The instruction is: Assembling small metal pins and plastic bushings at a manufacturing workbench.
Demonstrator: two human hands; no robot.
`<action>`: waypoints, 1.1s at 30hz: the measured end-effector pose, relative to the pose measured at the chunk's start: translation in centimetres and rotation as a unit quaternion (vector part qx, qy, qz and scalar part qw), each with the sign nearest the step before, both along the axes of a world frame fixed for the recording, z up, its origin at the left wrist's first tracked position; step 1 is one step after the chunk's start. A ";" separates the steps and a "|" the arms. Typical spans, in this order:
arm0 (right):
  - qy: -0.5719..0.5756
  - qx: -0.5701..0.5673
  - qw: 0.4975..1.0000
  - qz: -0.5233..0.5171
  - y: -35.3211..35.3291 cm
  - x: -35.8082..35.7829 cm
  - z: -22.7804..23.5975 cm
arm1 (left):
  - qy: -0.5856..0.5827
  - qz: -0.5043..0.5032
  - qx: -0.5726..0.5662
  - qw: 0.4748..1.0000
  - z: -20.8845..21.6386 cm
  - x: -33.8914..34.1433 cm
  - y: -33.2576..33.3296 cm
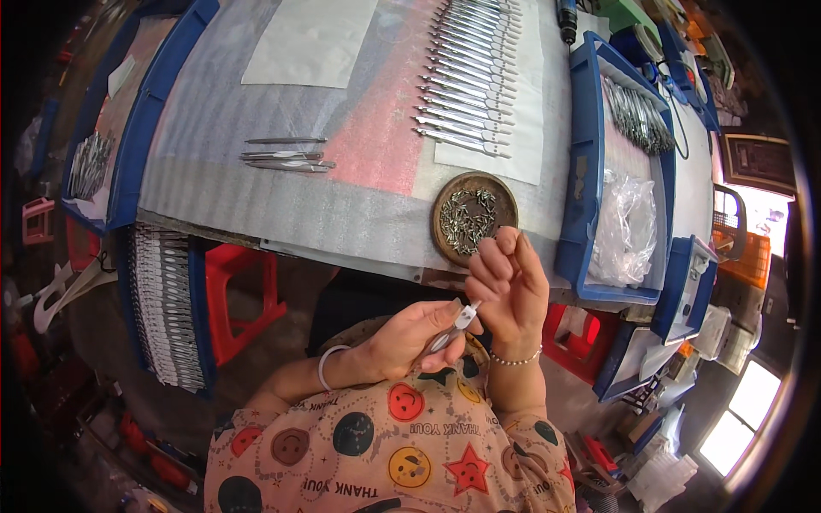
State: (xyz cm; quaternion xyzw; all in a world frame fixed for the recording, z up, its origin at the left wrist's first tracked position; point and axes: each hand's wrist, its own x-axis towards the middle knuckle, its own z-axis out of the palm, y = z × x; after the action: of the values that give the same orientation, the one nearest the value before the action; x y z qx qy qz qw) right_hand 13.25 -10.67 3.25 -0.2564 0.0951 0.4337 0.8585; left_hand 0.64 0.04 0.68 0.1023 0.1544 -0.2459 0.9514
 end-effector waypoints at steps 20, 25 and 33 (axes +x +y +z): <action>-0.081 -0.082 0.993 0.014 0.5 -0.9 1.5 | -0.115 -0.033 0.276 0.954 1.2 0.5 -0.2; -0.077 -0.083 0.994 0.003 0.6 -0.3 1.3 | -0.051 -0.013 0.177 0.983 0.8 0.5 -0.2; -0.113 -0.121 0.986 0.034 0.9 0.2 0.9 | 0.074 -0.041 -0.026 0.996 0.2 0.9 0.7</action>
State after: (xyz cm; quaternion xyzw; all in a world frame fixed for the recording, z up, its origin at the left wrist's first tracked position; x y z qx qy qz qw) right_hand 13.40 -9.76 4.12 -0.4087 0.0408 0.4163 0.8111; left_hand 1.49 0.72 0.83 0.0653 0.2140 -0.2960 0.9286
